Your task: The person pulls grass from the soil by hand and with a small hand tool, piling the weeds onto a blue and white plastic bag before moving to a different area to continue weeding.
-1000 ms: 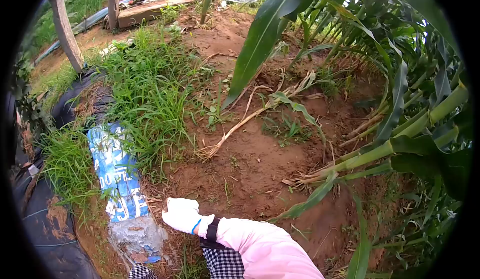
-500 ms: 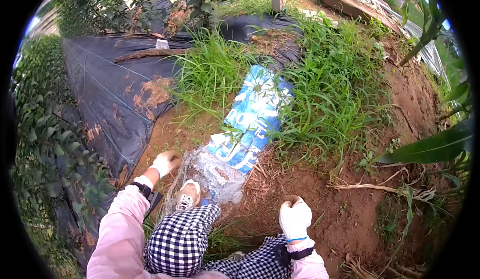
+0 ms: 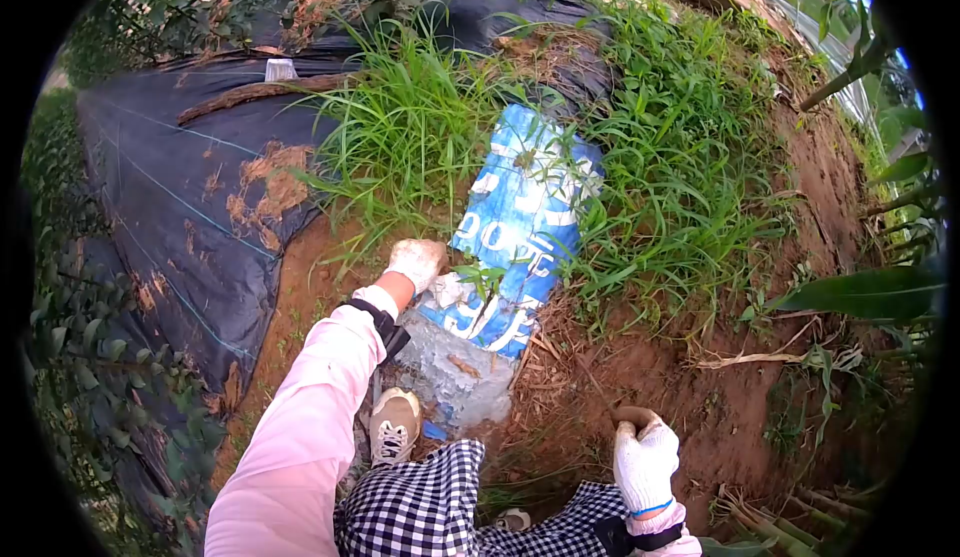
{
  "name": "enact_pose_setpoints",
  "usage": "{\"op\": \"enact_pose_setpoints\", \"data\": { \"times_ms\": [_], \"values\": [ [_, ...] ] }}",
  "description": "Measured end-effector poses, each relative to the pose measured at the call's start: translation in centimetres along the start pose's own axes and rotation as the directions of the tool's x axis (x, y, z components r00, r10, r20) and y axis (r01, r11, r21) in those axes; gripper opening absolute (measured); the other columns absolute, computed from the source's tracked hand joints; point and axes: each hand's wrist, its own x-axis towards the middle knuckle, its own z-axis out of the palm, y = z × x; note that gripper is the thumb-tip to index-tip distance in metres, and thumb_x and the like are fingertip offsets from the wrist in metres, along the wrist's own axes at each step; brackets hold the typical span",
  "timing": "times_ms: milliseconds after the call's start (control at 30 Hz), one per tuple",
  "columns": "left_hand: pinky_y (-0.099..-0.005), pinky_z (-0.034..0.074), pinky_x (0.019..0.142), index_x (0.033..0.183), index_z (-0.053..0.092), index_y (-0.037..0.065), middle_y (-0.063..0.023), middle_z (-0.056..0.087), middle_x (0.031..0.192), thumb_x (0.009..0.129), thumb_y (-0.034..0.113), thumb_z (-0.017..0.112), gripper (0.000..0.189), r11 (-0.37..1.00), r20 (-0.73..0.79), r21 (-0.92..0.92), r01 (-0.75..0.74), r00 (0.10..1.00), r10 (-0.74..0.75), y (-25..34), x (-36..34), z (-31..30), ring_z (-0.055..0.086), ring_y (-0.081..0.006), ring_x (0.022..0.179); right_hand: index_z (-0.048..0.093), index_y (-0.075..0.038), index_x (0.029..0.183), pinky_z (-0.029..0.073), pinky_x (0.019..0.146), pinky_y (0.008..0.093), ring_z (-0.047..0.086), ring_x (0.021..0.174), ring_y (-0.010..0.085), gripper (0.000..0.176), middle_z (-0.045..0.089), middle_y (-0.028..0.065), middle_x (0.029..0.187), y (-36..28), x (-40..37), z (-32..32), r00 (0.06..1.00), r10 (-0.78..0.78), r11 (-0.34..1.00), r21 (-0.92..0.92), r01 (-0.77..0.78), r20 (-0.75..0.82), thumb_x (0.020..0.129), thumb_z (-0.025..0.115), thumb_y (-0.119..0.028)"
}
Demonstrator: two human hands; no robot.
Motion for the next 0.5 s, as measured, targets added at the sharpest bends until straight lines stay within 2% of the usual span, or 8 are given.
{"op": "enact_pose_setpoints", "data": {
  "times_ms": [67,167,233,267,300,367,467,500],
  "values": [
    [-0.0485,0.051,0.072,0.080,0.063,0.007,-0.0150,0.068,0.083,0.088,0.033,0.052,0.030,0.995,-0.154,-0.052,-0.082,0.985,0.073,-0.8,-2.8,-0.1,0.066,-0.0348,0.084,0.069,0.002,0.095,0.048,0.064,0.0259,0.061,0.069,0.0121,0.017,0.069,0.0086,0.080,-1.7,0.0,-0.6,1.000,0.007,1.000,-0.004,-0.007,0.005,0.085,0.056,-0.002],
    [-0.0499,0.047,0.073,0.087,0.063,0.008,-0.0175,0.065,0.084,0.090,0.032,0.052,0.026,0.952,-0.082,-0.299,-0.061,0.996,0.038,-3.8,-9.8,-0.9,0.062,-0.0384,0.084,0.068,0.001,0.096,0.048,0.061,0.0252,0.060,0.066,0.0112,0.016,0.069,0.0077,0.080,-2.9,1.3,0.2,0.999,0.003,0.995,0.103,-0.009,0.053,0.086,0.056,-0.003],
    [-0.0483,0.048,0.077,0.092,0.063,0.008,-0.0179,0.066,0.091,0.090,0.035,0.053,0.029,0.978,0.200,-0.207,-0.015,0.978,0.058,-8.1,-14.7,1.1,0.063,-0.0391,0.088,0.068,0.002,0.096,0.049,0.064,0.0254,0.063,0.067,0.0127,0.017,0.069,0.0088,0.079,1.0,4.4,3.0,0.996,-0.088,0.981,0.174,0.087,-0.005,0.085,0.056,-0.002],
    [-0.0464,0.049,0.082,0.101,0.064,0.009,-0.0179,0.067,0.097,0.089,0.039,0.053,0.034,0.999,0.388,-0.027,-0.027,0.921,0.035,-10.8,-16.3,2.8,0.063,-0.0384,0.094,0.067,0.002,0.095,0.051,0.066,0.0264,0.065,0.070,0.0149,0.016,0.070,0.0102,0.080,-1.9,4.1,3.1,0.998,-0.032,0.999,0.028,0.031,0.045,0.084,0.056,-0.002],
    [-0.0458,0.049,0.088,0.112,0.064,0.011,-0.0172,0.068,0.102,0.087,0.035,0.057,0.036,0.991,0.513,0.137,0.008,0.855,-0.078,-13.1,-16.8,3.2,0.063,-0.0365,0.100,0.067,0.003,0.094,0.052,0.066,0.0268,0.066,0.071,0.0160,0.016,0.069,0.0106,0.080,-1.0,5.2,3.9,0.999,0.034,0.977,0.211,-0.029,-0.020,0.084,0.056,-0.002],
    [-0.0468,0.047,0.093,0.122,0.060,0.012,-0.0186,0.065,0.112,0.083,0.032,0.063,0.044,0.900,0.240,-0.183,0.395,0.906,-0.349,-16.2,-16.8,3.5,0.060,-0.0372,0.107,0.066,0.004,0.094,0.052,0.066,0.0267,0.067,0.071,0.0161,0.016,0.069,0.0109,0.080,-1.9,6.3,4.3,0.999,-0.008,0.974,0.227,0.017,-0.041,0.084,0.056,-0.003],
    [-0.0469,0.045,0.094,0.127,0.056,0.012,-0.0208,0.060,0.120,0.078,0.030,0.069,0.054,0.888,-0.170,-0.389,0.245,0.929,-0.330,-14.8,-13.3,1.9,0.057,-0.0397,0.112,0.066,0.004,0.095,0.051,0.064,0.0268,0.066,0.070,0.0160,0.018,0.069,0.0114,0.081,-4.2,6.5,4.2,0.999,0.041,0.994,0.104,-0.038,-0.027,0.082,0.056,-0.004],
    [-0.0469,0.044,0.095,0.131,0.053,0.011,-0.0226,0.056,0.124,0.078,0.032,0.070,0.059,0.914,-0.299,-0.398,0.086,0.929,-0.218,-15.4,-11.2,3.6,0.053,-0.0425,0.113,0.067,0.004,0.095,0.051,0.064,0.0272,0.065,0.069,0.0159,0.019,0.069,0.0113,0.081,-4.2,6.5,4.5,0.998,0.031,0.995,0.097,-0.026,-0.048,0.082,0.056,-0.004]
  ]
}}
